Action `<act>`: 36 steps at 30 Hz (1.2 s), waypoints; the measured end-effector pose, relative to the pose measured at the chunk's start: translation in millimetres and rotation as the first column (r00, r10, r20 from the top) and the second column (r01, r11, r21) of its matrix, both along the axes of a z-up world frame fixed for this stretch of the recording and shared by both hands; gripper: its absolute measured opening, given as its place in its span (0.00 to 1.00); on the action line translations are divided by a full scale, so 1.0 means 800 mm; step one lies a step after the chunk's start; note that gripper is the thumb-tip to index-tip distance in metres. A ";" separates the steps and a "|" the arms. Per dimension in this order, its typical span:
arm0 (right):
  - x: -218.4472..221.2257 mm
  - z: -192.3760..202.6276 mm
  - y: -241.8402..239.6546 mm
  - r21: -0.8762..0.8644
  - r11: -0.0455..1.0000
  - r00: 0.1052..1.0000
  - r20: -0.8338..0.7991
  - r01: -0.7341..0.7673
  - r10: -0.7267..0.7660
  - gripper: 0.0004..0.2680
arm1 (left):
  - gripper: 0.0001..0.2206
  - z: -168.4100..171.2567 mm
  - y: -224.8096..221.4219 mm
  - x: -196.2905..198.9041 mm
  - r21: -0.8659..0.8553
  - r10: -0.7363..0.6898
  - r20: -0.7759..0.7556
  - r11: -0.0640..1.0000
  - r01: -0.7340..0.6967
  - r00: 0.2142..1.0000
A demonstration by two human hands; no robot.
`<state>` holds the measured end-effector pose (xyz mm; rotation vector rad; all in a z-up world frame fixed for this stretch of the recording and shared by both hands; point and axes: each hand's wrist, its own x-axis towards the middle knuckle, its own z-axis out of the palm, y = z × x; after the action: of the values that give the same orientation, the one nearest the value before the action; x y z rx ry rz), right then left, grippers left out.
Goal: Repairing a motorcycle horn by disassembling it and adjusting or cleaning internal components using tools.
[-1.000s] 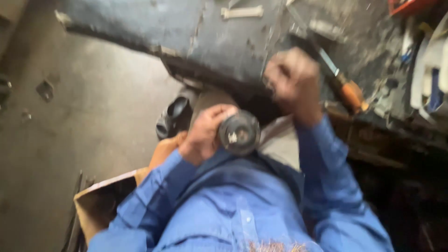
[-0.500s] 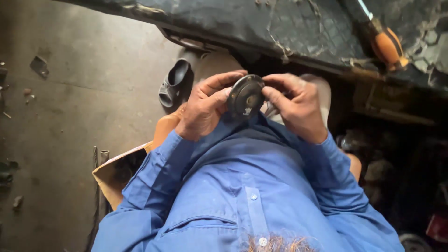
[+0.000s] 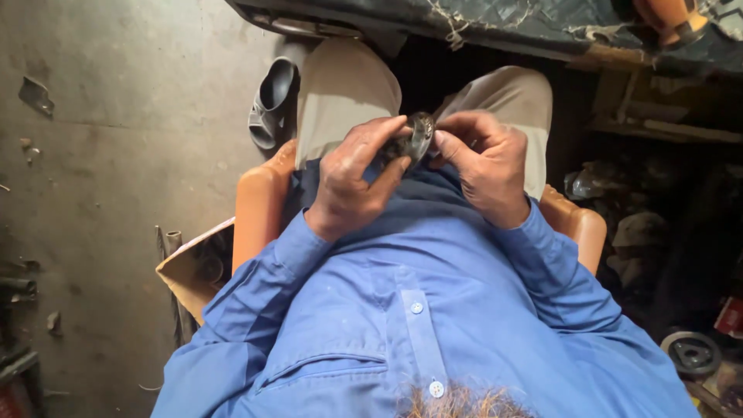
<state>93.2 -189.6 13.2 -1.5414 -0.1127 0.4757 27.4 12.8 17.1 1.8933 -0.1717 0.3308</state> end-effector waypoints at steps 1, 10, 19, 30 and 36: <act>-0.003 0.001 -0.003 -0.002 1.000 1.000 -0.004 0.001 -0.001 0.05 | 0.21 0.000 -0.002 -0.002 -0.002 -0.001 -0.004 1.000 0.001 1.000; -0.006 -0.010 -0.020 0.088 0.996 0.998 -0.052 -0.034 0.038 0.04 | 0.22 -0.002 -0.009 -0.001 0.086 -0.025 0.021 0.996 0.023 0.999; -0.012 -0.005 -0.019 -0.038 0.995 0.957 0.273 -0.093 0.100 0.04 | 0.25 -0.004 -0.005 -0.002 0.022 -0.057 -0.054 0.998 0.059 0.997; -0.005 -0.023 -0.028 0.052 0.997 0.996 -0.069 -0.054 0.057 0.05 | 0.34 -0.009 0.002 -0.016 -0.061 -0.204 -0.067 0.978 0.200 0.977; -0.013 -0.038 -0.042 0.090 0.988 0.990 -0.058 -0.122 0.127 0.04 | 0.37 -0.011 0.004 -0.024 -0.101 -0.296 -0.126 0.953 0.284 0.947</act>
<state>82.6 -223.2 -16.9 -1.4384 -0.1792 0.6108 7.8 15.8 8.0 1.7721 -0.3336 0.0042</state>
